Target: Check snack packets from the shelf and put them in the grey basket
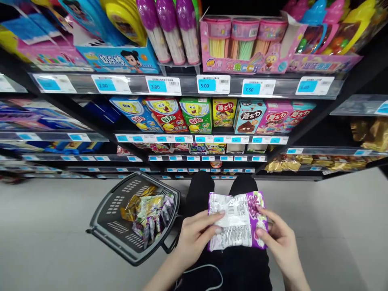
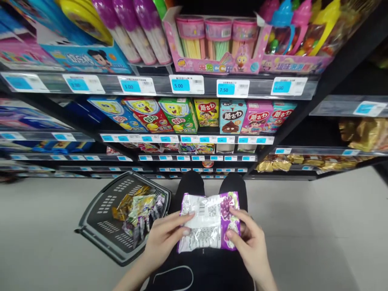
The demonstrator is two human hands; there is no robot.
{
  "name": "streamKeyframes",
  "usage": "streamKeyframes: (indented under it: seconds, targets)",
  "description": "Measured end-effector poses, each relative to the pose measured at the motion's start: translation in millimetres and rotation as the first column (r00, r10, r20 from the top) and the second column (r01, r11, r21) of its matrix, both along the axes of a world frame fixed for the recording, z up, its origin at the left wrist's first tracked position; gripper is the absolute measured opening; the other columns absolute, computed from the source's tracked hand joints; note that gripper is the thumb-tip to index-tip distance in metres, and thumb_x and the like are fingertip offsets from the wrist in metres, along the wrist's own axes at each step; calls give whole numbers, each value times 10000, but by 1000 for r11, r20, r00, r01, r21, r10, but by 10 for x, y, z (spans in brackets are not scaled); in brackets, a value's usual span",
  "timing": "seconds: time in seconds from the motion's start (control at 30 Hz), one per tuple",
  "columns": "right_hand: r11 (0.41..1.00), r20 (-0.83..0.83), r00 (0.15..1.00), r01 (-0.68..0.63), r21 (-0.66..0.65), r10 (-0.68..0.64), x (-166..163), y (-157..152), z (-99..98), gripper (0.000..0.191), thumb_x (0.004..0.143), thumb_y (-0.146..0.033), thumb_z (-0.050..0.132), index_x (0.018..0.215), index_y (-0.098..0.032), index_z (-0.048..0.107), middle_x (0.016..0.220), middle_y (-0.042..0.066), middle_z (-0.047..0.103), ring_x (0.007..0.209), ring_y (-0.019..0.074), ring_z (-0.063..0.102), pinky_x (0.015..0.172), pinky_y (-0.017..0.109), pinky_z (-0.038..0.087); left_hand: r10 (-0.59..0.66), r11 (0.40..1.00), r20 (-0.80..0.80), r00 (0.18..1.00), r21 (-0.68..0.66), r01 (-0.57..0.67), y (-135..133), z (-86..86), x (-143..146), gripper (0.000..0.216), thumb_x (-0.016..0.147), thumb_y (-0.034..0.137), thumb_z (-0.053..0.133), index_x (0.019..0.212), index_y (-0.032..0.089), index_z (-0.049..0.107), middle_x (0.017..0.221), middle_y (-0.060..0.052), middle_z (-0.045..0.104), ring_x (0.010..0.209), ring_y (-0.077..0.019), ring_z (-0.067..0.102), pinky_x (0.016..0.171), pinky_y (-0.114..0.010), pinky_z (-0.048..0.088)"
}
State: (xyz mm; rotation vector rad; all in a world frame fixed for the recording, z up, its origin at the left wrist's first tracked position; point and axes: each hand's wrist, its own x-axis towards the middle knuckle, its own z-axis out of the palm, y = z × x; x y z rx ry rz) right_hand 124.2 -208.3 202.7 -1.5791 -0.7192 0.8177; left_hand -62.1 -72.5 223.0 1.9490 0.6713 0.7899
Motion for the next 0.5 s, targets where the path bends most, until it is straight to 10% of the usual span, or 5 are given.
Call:
streamKeyframes:
  seconds: [0.27, 0.5]
  targets:
    - [973, 181, 974, -165, 158, 136, 194, 151, -12, 237, 657, -191, 720, 871, -293, 719, 741, 26, 726, 608, 199, 665, 520, 277, 552, -4, 859, -62, 998, 512, 35, 142, 63, 55, 177, 817, 245, 554, 942, 208, 673, 693, -16, 704, 538, -93, 611, 525, -171, 452]
    - [980, 344, 938, -109, 164, 46, 250, 249, -30, 134, 724, -186, 658, 797, -281, 718, 706, 11, 714, 620, 186, 658, 530, 262, 526, 107, 902, -93, 990, 427, -58, 111, 201, 241, 127, 826, 218, 545, 806, 177, 663, 609, 6, 691, 514, -85, 620, 538, -169, 453]
